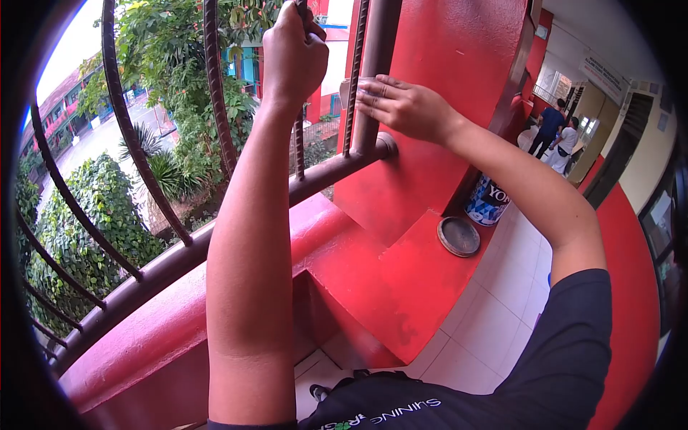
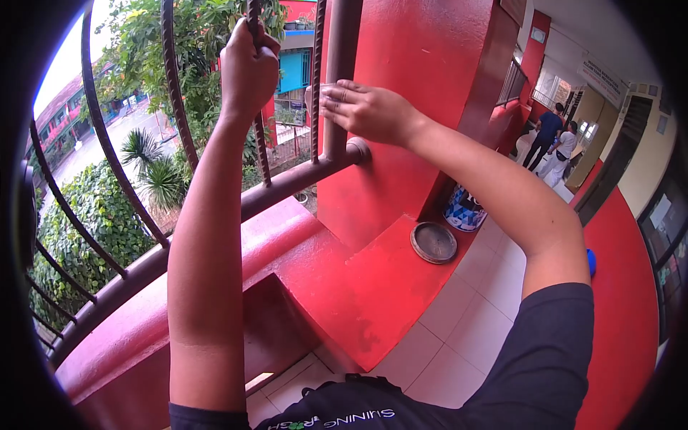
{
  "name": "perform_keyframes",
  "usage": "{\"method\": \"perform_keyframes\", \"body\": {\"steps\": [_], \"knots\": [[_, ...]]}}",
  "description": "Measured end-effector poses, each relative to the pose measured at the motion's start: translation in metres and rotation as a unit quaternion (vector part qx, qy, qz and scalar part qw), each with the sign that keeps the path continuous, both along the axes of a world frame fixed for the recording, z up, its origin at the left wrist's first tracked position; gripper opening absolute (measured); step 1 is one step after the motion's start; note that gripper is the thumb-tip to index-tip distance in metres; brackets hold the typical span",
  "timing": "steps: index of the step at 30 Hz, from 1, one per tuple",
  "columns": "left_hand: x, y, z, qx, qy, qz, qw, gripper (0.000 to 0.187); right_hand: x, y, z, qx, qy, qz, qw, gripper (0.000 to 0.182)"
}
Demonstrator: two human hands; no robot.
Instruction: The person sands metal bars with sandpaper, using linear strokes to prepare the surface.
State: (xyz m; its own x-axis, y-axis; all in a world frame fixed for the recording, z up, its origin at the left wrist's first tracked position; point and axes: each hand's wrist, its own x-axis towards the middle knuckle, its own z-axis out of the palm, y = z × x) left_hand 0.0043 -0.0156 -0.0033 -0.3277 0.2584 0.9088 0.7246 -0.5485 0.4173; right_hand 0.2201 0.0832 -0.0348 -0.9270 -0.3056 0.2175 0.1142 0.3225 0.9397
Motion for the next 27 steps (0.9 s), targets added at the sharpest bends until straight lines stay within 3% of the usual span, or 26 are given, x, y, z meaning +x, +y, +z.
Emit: {"method": "perform_keyframes", "body": {"steps": [2,3,5,8,10,12,13,15,16,17,18,20,22,24,25,26,27], "knots": [[-0.003,0.004,-0.001,0.033,0.000,0.002,0.999,0.010,0.001,-0.001,0.027,0.030,0.070,-0.039,0.996,0.038],[-0.009,0.005,-0.001,-0.004,0.007,-0.022,1.000,0.021,-0.002,-0.001,0.026,0.029,0.067,-0.036,0.997,0.038],[-0.008,0.007,-0.001,0.038,0.021,0.001,0.999,0.018,-0.001,-0.010,0.012,0.028,0.216,-0.059,0.974,0.042],[-0.001,0.005,0.001,0.127,0.050,0.004,0.991,0.013,0.002,-0.021,-0.089,-0.110,0.083,-0.082,0.987,0.041],[0.000,0.002,0.000,0.115,0.044,0.042,0.992,0.015,0.001,-0.020,-0.086,-0.096,0.092,-0.070,0.989,0.038],[-0.002,0.006,0.004,0.114,0.030,0.008,0.993,0.013,-0.007,-0.031,-0.038,-0.072,0.235,-0.051,0.968,0.036],[-0.002,0.006,0.004,0.111,0.037,0.027,0.993,0.013,-0.008,-0.028,-0.041,-0.069,0.258,-0.055,0.962,0.035],[-0.002,0.005,0.000,0.098,0.040,0.038,0.994,0.012,-0.001,-0.020,-0.107,-0.080,0.179,-0.067,0.978,0.035],[-0.001,0.004,0.001,0.098,0.044,0.036,0.994,0.012,-0.001,-0.017,-0.125,-0.081,0.109,-0.074,0.988,0.036],[0.000,0.003,0.002,0.103,0.045,0.039,0.993,0.012,-0.001,-0.010,-0.117,-0.155,0.099,-0.050,0.982,0.035],[-0.001,0.004,0.000,0.107,0.042,0.044,0.992,0.012,-0.002,-0.016,-0.100,-0.153,0.093,-0.048,0.983,0.035],[-0.003,0.003,0.000,0.093,0.039,0.046,0.994,0.012,-0.001,-0.029,-0.077,-0.174,0.221,-0.044,0.959,0.035],[-0.001,-0.001,0.002,0.066,0.011,0.001,0.998,0.011,-0.001,-0.031,-0.115,-0.146,0.222,-0.078,0.961,0.037],[0.000,0.002,0.002,0.082,0.026,0.030,0.996,0.011,0.006,-0.035,-0.133,-0.154,0.184,-0.076,0.968,0.040],[-0.002,0.003,0.000,0.098,0.038,0.064,0.992,0.011,0.014,-0.028,-0.129,-0.253,0.183,-0.045,0.949,0.046],[-0.001,0.001,0.000,0.096,0.035,0.066,0.993,0.011,0.018,-0.033,-0.122,-0.255,0.179,-0.045,0.949,0.046],[0.001,-0.001,0.001,0.085,0.023,0.048,0.995,0.011,0.022,-0.038,-0.116,-0.351,0.299,-0.010,0.887,0.050]]}}
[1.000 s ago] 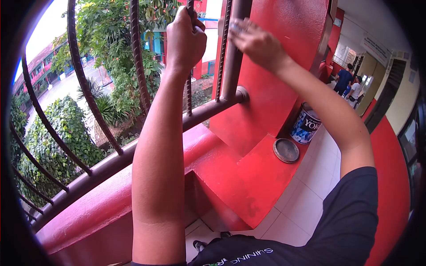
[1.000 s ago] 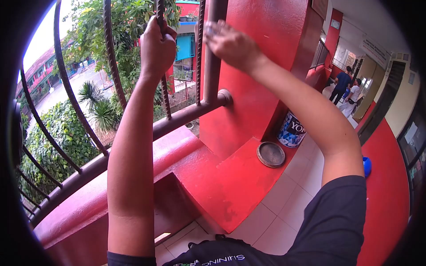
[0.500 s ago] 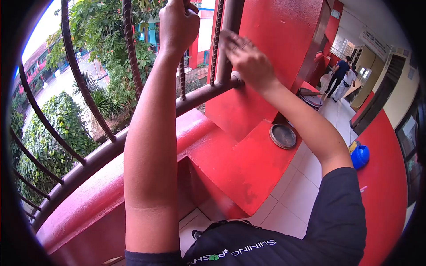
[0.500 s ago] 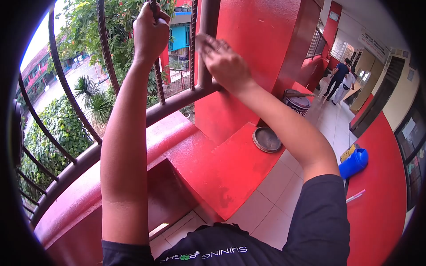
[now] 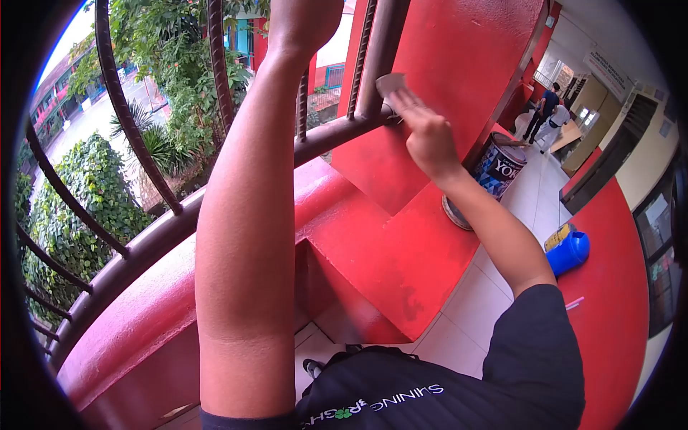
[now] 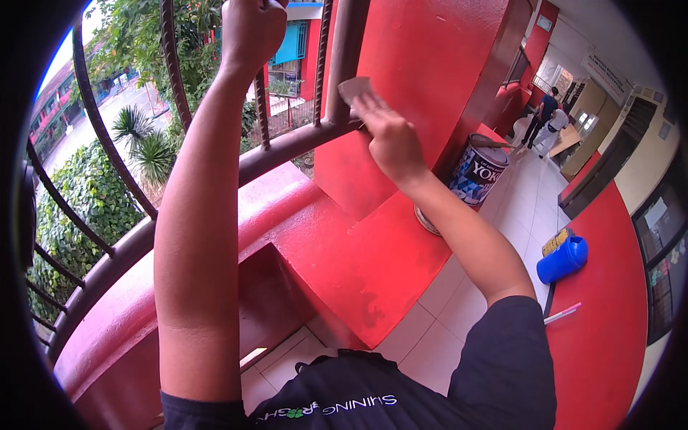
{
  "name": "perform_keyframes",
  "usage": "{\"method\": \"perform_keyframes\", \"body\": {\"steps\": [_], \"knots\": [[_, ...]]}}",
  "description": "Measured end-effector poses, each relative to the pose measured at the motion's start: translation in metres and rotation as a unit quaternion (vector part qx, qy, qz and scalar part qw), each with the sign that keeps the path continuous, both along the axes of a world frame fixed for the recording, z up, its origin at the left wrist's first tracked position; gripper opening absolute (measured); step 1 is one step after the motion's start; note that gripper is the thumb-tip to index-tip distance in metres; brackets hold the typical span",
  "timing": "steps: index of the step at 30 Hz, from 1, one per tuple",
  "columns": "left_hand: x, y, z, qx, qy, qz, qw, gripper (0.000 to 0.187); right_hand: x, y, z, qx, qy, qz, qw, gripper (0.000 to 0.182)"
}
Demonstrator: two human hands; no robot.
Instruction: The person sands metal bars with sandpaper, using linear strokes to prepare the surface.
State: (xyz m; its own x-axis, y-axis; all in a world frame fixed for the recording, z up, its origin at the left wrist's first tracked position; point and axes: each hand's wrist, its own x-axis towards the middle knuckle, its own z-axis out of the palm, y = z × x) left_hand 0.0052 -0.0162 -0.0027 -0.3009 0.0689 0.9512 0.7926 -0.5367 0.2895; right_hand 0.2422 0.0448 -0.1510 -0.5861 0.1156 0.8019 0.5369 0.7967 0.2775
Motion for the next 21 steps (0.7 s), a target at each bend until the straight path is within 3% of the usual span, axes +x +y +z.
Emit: {"method": "perform_keyframes", "body": {"steps": [1,2,3,5,6,7,9,10,12,13,15,16,17,20,21], "knots": [[0.002,-0.002,0.000,-0.010,-0.012,-0.020,1.000,0.011,0.002,-0.007,0.006,-0.095,0.138,0.015,0.986,0.053],[0.001,-0.001,0.000,-0.007,-0.005,-0.006,1.000,0.012,0.002,-0.017,0.011,-0.267,0.226,0.029,0.936,0.058],[0.000,0.000,0.000,-0.012,-0.007,-0.010,1.000,0.012,-0.004,-0.016,0.006,-0.271,0.225,0.023,0.936,0.058],[-0.001,0.001,0.000,0.000,-0.004,-0.027,1.000,0.012,-0.030,-0.004,-0.008,-0.487,0.313,0.130,0.805,0.060],[0.001,0.002,0.000,0.003,-0.008,-0.021,1.000,0.012,-0.046,0.009,-0.026,-0.424,0.298,0.133,0.845,0.057],[0.002,0.001,0.000,-0.001,-0.008,-0.026,1.000,0.012,-0.061,-0.007,-0.029,-0.345,0.305,0.033,0.887,0.056],[0.002,0.004,-0.002,0.024,0.003,0.031,0.999,0.011,-0.074,-0.015,-0.034,-0.221,0.315,-0.009,0.923,0.051],[-0.003,0.011,0.001,0.033,0.009,-0.025,0.999,0.012,-0.073,-0.016,-0.030,-0.221,0.313,-0.013,0.924,0.051],[-0.002,0.006,0.001,0.034,-0.003,-0.042,0.999,0.012,-0.072,-0.032,-0.004,-0.387,0.311,-0.040,0.867,0.042],[0.002,0.002,0.000,0.032,-0.010,-0.060,0.998,0.012,-0.068,-0.021,-0.012,-0.388,0.315,-0.048,0.864,0.042],[0.002,0.004,-0.002,0.024,-0.013,-0.072,0.997,0.012,-0.067,0.002,-0.018,-0.456,0.376,0.012,0.807,0.038],[0.000,0.007,-0.002,0.039,-0.003,-0.067,0.997,0.011,-0.060,0.001,-0.014,-0.542,0.384,0.072,0.744,0.047],[-0.002,0.010,-0.001,0.053,0.007,-0.061,0.997,0.010,-0.057,0.006,-0.015,-0.539,0.385,0.071,0.746,0.047],[-0.004,0.014,-0.002,0.051,0.018,-0.059,0.997,0.010,-0.042,0.000,-0.015,-0.596,0.438,0.181,0.648,0.055],[-0.004,0.016,-0.002,0.046,0.009,-0.072,0.996,0.010,-0.035,-0.003,-0.015,-0.593,0.440,0.180,0.650,0.055]]}}
